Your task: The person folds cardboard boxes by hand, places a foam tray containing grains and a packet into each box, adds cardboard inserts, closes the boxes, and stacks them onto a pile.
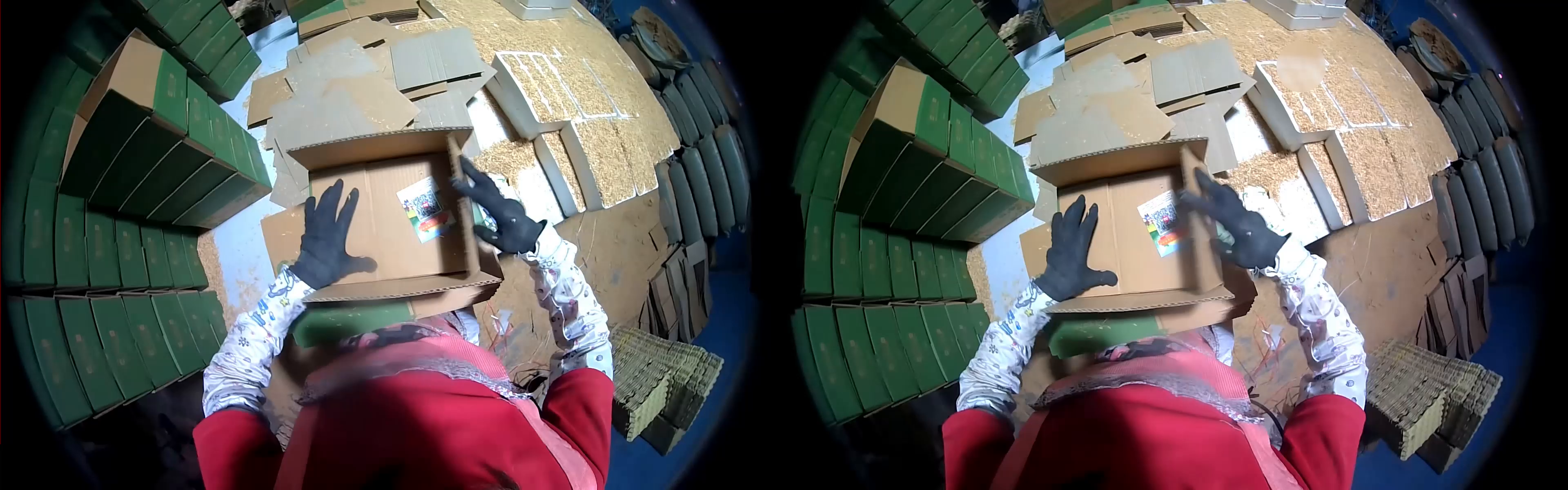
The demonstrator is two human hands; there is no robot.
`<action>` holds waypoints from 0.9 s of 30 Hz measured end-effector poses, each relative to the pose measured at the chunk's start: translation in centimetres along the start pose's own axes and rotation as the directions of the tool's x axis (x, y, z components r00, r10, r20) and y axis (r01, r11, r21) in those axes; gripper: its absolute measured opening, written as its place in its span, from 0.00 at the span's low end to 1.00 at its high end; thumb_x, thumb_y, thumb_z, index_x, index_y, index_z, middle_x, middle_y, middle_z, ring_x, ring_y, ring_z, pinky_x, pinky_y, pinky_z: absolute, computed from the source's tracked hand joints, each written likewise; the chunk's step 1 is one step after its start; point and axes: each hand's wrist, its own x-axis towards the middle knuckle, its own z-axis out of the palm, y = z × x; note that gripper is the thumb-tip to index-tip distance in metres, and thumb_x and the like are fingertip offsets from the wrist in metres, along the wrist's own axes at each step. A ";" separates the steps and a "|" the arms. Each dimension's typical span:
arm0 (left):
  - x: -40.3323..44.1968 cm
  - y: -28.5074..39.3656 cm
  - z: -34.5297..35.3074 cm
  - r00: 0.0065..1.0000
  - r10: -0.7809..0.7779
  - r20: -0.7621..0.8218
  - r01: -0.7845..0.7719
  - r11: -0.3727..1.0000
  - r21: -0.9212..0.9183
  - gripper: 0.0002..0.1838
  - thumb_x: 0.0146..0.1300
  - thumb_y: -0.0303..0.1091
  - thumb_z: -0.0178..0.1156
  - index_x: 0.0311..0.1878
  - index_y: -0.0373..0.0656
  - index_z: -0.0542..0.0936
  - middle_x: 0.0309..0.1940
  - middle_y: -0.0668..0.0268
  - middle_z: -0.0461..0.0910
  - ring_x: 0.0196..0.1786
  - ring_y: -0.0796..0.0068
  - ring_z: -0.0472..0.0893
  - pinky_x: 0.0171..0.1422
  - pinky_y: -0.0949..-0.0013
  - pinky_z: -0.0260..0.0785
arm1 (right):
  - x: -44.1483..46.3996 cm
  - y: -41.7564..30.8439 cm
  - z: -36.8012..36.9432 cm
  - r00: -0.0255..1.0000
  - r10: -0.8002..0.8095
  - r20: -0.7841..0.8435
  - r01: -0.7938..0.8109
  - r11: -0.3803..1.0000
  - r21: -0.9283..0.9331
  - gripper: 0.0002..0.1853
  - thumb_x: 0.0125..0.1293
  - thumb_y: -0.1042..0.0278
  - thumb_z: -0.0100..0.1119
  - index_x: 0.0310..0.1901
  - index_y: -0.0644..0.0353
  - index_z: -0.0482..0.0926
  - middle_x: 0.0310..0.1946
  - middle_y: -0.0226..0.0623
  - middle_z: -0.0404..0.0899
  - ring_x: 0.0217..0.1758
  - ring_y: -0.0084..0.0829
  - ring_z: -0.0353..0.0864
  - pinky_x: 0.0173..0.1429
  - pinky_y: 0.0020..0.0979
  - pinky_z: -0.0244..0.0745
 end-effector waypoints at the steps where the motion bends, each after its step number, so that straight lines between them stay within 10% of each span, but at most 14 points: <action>1: -0.6 0.3 0.4 0.999 0.005 -0.036 -0.005 1.000 -0.001 0.61 0.29 0.55 0.72 0.66 0.38 0.51 0.64 0.41 0.45 0.66 0.44 0.50 0.67 0.47 0.40 | 0.6 -1.1 0.3 0.994 -0.010 0.106 0.015 0.999 -0.049 0.41 0.47 0.75 0.59 0.65 0.48 0.54 0.67 0.49 0.47 0.70 0.50 0.45 0.69 0.50 0.41; 3: -1.4 -0.1 0.9 0.997 -0.030 -0.072 0.023 0.995 -0.094 0.61 0.30 0.51 0.73 0.66 0.38 0.49 0.65 0.43 0.44 0.68 0.45 0.47 0.68 0.51 0.42 | 1.7 -0.4 2.6 0.983 -0.027 0.181 0.089 0.934 -0.347 0.42 0.46 0.60 0.65 0.64 0.53 0.55 0.64 0.53 0.51 0.68 0.52 0.49 0.66 0.52 0.46; 6: -4.3 -2.9 3.1 0.923 -0.360 -0.136 0.277 0.868 -0.412 0.57 0.38 0.47 0.71 0.66 0.35 0.46 0.66 0.46 0.45 0.69 0.53 0.47 0.70 0.61 0.42 | 1.3 1.9 5.0 0.966 0.129 -0.223 -0.186 0.948 -0.258 0.43 0.46 0.55 0.66 0.61 0.63 0.57 0.61 0.54 0.57 0.64 0.50 0.57 0.64 0.44 0.54; 8: -7.9 -5.2 7.6 0.916 -0.327 0.232 0.339 0.324 -0.883 0.46 0.48 0.38 0.66 0.66 0.37 0.50 0.62 0.52 0.58 0.65 0.61 0.57 0.68 0.66 0.50 | 0.8 3.3 8.6 0.603 0.674 -0.428 -0.474 0.733 0.488 0.37 0.53 0.59 0.64 0.60 0.67 0.57 0.57 0.49 0.63 0.57 0.38 0.66 0.59 0.35 0.63; 9: -9.7 -3.7 9.0 0.844 -0.484 0.232 0.265 -0.001 -0.964 0.39 0.54 0.32 0.60 0.66 0.38 0.51 0.59 0.54 0.63 0.62 0.61 0.62 0.67 0.66 0.53 | 0.6 5.3 9.6 0.659 0.750 -0.052 -0.249 0.283 0.926 0.31 0.57 0.61 0.60 0.58 0.65 0.60 0.51 0.45 0.69 0.48 0.35 0.74 0.49 0.31 0.72; 11: -10.7 -5.5 11.5 0.794 -0.482 0.370 0.075 -0.527 -0.846 0.37 0.55 0.32 0.58 0.66 0.40 0.53 0.62 0.56 0.60 0.64 0.62 0.61 0.67 0.64 0.54 | 1.8 2.4 10.0 0.551 0.834 0.017 0.016 -0.031 0.999 0.24 0.57 0.66 0.59 0.54 0.59 0.63 0.40 0.38 0.75 0.38 0.30 0.77 0.40 0.30 0.76; 12: -9.9 -6.7 10.2 0.793 -0.523 0.314 0.018 -0.494 -0.869 0.37 0.55 0.32 0.58 0.66 0.40 0.53 0.62 0.56 0.60 0.64 0.62 0.61 0.67 0.64 0.54 | 2.2 1.1 8.7 0.616 0.767 0.179 -0.191 -0.075 0.979 0.25 0.57 0.65 0.59 0.55 0.57 0.63 0.41 0.39 0.75 0.41 0.33 0.77 0.42 0.33 0.77; 16: -7.7 -10.4 0.0 0.886 -0.386 -0.258 -0.093 0.397 -0.913 0.32 0.58 0.34 0.56 0.65 0.42 0.56 0.61 0.57 0.62 0.62 0.62 0.63 0.66 0.63 0.56 | 6.4 -3.3 5.2 0.666 0.715 0.213 -0.193 -0.111 0.975 0.22 0.56 0.63 0.56 0.51 0.64 0.69 0.43 0.40 0.76 0.44 0.35 0.77 0.51 0.33 0.73; 19: -6.9 -20.1 -8.1 0.683 -0.278 -0.675 -0.697 0.026 -0.716 0.21 0.65 0.36 0.46 0.60 0.42 0.63 0.59 0.60 0.64 0.61 0.65 0.65 0.67 0.68 0.54 | 12.5 -2.9 4.5 0.769 0.629 -0.117 -0.006 0.189 0.982 0.24 0.57 0.60 0.56 0.52 0.66 0.68 0.45 0.42 0.74 0.49 0.33 0.74 0.51 0.34 0.72; 21: -9.4 -27.3 -15.8 0.141 -0.650 -0.746 -0.699 0.469 -0.540 0.18 0.66 0.35 0.46 0.57 0.41 0.65 0.54 0.62 0.67 0.53 0.70 0.69 0.59 0.70 0.61 | 17.6 -1.3 3.0 0.866 0.498 -0.048 0.018 0.065 0.998 0.25 0.58 0.58 0.54 0.53 0.66 0.67 0.47 0.43 0.74 0.51 0.34 0.72 0.54 0.33 0.69; 23: -10.0 -30.0 -23.3 -0.322 -0.494 -0.808 -0.232 0.868 -0.438 0.17 0.66 0.42 0.47 0.49 0.38 0.71 0.44 0.62 0.74 0.42 0.73 0.72 0.47 0.69 0.67 | 24.5 -0.6 0.3 0.984 0.147 0.104 -0.071 -0.218 0.973 0.26 0.61 0.56 0.52 0.55 0.67 0.65 0.49 0.44 0.72 0.55 0.35 0.69 0.60 0.31 0.62; 24: -10.8 -31.0 -24.7 -0.332 -0.472 -0.816 -0.233 0.880 -0.414 0.17 0.66 0.42 0.47 0.49 0.38 0.71 0.44 0.62 0.74 0.42 0.73 0.72 0.47 0.69 0.67 | 27.6 -0.9 -0.6 0.990 0.116 0.083 -0.059 -0.197 0.979 0.26 0.61 0.56 0.52 0.55 0.66 0.66 0.49 0.44 0.72 0.55 0.35 0.69 0.61 0.31 0.61; 26: -11.9 -33.6 -26.5 0.123 -0.718 -0.685 0.125 0.696 -0.707 0.25 0.63 0.52 0.49 0.47 0.35 0.73 0.41 0.60 0.76 0.44 0.66 0.74 0.51 0.67 0.65 | 34.5 -2.8 -1.5 0.994 0.109 0.015 -0.012 -0.028 1.000 0.25 0.61 0.55 0.51 0.55 0.64 0.66 0.50 0.44 0.72 0.57 0.35 0.67 0.61 0.31 0.60; 27: -12.2 -35.3 -26.9 0.118 -0.708 -0.697 0.123 0.707 -0.697 0.25 0.63 0.52 0.49 0.47 0.35 0.73 0.41 0.60 0.76 0.44 0.66 0.74 0.51 0.67 0.65 | 38.0 -3.8 -1.6 0.996 0.087 -0.012 0.006 0.069 0.998 0.25 0.61 0.55 0.51 0.55 0.63 0.67 0.50 0.44 0.72 0.57 0.36 0.67 0.61 0.31 0.60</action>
